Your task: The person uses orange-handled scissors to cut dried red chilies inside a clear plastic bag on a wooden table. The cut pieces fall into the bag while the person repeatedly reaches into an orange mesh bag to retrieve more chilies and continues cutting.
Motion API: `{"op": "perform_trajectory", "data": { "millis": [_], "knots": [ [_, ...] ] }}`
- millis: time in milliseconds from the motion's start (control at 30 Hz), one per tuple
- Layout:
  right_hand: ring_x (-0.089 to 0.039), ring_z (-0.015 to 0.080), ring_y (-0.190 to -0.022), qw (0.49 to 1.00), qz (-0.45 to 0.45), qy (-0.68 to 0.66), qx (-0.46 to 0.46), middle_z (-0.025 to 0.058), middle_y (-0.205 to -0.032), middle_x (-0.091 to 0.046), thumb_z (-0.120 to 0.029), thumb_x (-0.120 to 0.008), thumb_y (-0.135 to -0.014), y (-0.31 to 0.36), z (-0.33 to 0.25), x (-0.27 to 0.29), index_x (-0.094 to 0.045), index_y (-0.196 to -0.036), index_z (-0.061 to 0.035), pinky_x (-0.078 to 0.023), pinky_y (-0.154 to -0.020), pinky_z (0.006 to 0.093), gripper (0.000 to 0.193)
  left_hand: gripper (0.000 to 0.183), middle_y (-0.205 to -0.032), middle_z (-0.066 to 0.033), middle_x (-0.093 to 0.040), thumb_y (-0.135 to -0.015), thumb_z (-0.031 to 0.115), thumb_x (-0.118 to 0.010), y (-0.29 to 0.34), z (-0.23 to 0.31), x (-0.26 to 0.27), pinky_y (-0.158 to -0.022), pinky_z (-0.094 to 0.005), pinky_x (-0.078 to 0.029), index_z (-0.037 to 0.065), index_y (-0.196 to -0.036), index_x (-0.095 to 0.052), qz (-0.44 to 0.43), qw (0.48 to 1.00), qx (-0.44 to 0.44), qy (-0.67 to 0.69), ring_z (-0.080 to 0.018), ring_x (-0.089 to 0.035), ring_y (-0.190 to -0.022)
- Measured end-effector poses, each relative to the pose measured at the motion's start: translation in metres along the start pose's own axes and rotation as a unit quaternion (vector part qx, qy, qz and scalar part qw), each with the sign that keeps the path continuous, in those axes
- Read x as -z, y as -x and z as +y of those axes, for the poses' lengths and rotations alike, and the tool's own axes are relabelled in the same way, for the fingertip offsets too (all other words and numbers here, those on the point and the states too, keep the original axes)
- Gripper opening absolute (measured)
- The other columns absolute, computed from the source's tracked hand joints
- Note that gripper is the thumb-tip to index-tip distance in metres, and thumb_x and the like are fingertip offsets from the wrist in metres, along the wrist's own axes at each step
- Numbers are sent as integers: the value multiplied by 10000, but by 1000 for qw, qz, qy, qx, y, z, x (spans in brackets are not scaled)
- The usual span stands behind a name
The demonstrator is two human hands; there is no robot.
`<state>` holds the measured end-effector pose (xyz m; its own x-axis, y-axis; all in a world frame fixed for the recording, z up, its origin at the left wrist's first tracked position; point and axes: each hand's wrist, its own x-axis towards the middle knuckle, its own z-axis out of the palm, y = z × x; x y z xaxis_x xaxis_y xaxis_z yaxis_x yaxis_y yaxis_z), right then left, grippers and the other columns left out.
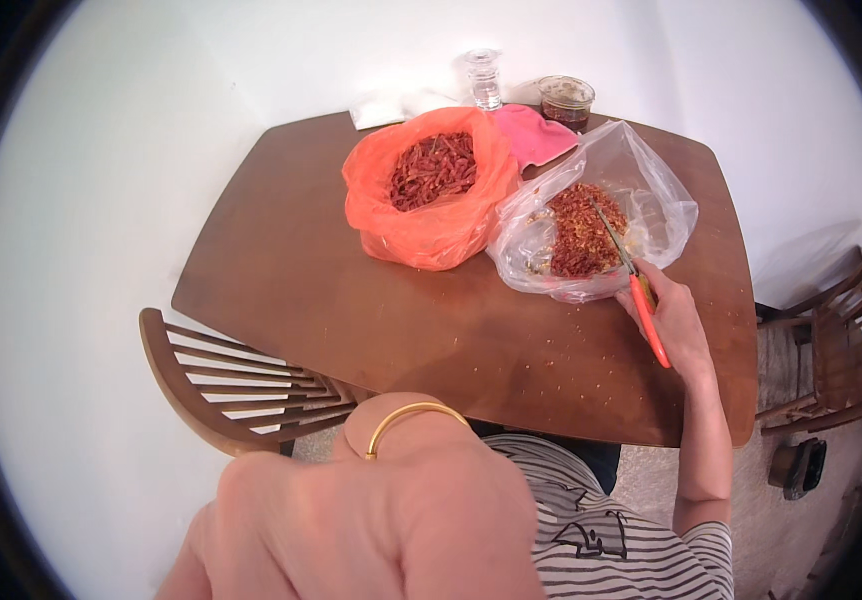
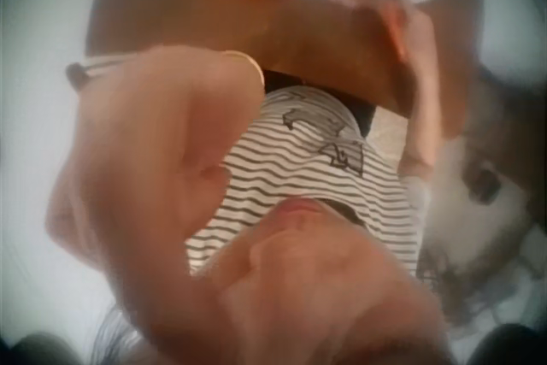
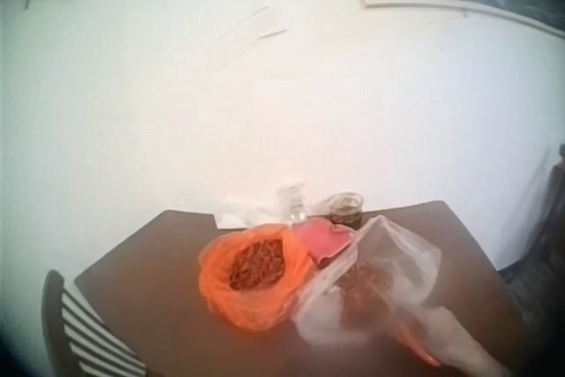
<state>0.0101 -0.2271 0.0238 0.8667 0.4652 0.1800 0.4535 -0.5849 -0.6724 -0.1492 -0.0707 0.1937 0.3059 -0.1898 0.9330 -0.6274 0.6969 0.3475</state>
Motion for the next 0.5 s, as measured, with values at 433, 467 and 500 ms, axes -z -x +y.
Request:
{"op": "perform_trajectory", "data": {
  "millis": [433, 467, 500],
  "knots": [
    [-649, 406, -922, 1000, -6, 4, -13, 277, -942, -650, -195, -716, -849, 1, -4, 2, -562, -1283, -32, -495, -791, 411, 488, 183, -747, -17, -548, -973, 221, -509, -2, 6, -8, -828, -328, -432, 53, -1005, -575, 7, 1000, -8, 1, -132, -522, -713],
    [-652, 402, -914, 1000, -13, -7, -24, 275, -939, -652, -191, -717, -849, 1, -6, 2, -561, -1285, -30, -495, -788, 408, 490, 185, -751, -18, -550, -971, 224, -511, -1, 7, -9, -839, -331, -429, 54, -1005, -577, 9, 1000, -10, -1, -132, -523, -723],
    [-655, 399, -906, 999, -21, -18, -35, 273, -935, -653, -186, -718, -848, 1, -8, 3, -559, -1287, -29, -496, -786, 405, 492, 187, -756, -18, -551, -969, 226, -514, 0, 10, -8, -849, -334, -426, 55, -1005, -578, 12, 1000, -12, -6, -132, -524, -732]
  ]
}}
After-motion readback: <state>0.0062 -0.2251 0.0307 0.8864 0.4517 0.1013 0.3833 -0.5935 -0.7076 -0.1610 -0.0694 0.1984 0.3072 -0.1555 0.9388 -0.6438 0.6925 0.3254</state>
